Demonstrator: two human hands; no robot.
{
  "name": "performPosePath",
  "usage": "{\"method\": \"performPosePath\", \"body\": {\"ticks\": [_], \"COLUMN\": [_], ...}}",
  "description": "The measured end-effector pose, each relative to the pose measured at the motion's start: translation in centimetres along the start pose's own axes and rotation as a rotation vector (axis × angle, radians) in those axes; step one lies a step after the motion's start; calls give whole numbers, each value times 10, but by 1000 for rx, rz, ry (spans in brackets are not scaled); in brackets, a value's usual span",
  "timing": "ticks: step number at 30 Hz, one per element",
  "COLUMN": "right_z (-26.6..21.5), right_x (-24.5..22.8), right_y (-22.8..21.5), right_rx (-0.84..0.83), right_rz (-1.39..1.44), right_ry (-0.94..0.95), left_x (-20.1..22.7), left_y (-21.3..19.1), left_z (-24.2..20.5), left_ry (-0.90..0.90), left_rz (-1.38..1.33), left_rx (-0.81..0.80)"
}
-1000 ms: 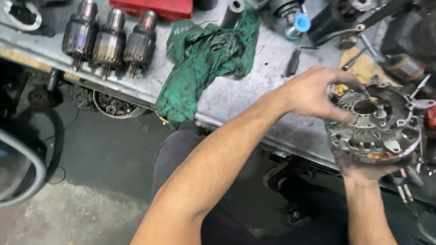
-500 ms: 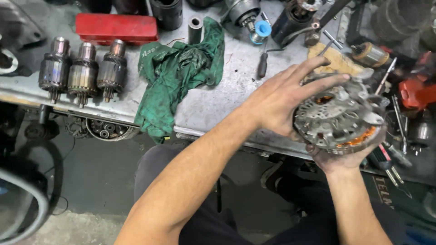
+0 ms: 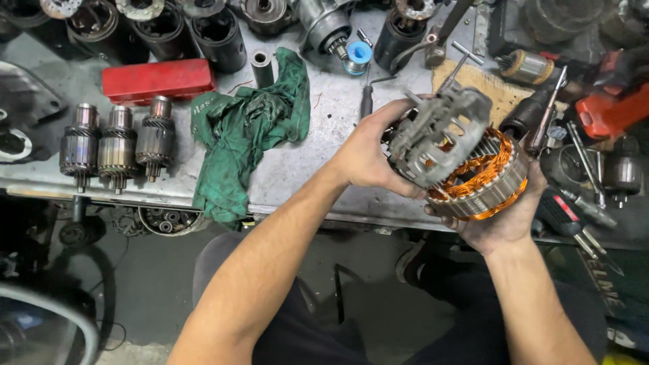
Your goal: The person uses pliers to trim copper wires on a motor stator and then inserts the stator into a metal housing. The person manipulates the stator and housing by hand to align and fit the components together on a workbench.
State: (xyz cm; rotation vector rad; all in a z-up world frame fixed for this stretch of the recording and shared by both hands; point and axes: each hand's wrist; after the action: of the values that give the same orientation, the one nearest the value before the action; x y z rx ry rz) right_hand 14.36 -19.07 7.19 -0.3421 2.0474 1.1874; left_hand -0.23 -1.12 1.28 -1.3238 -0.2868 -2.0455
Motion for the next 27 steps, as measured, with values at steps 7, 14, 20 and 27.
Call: {"method": "performPosePath", "body": {"ticks": [7,14,20,27], "right_z": [-6,-13,-10,-15], "right_x": [-14,-24,-36,-50], "right_y": [-1,-1,-15,-11], "right_rx": [-39,-171,-187,-336], "right_rz": [-89,-67,-74,2], "right_ry": [47,45,86,-1], "left_x": [-14,-33,-26,-25], "left_y": [10,19,10,-9], "left_z": [-5,-8,-4,-2], "left_ry": [-200,-229,-130,-101], "left_rz": [-327,-434,-379,-134], "left_rx": [28,61,-6,-27]}}
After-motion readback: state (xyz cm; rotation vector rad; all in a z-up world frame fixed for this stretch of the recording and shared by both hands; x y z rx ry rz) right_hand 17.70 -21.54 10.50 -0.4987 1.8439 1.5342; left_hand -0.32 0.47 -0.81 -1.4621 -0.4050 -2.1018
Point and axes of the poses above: each hand's wrist, its own z-axis towards the middle knuckle, its own y-axis out of the palm, x = y × z, and after that the axes turned 5 degrees about -y, right-handed
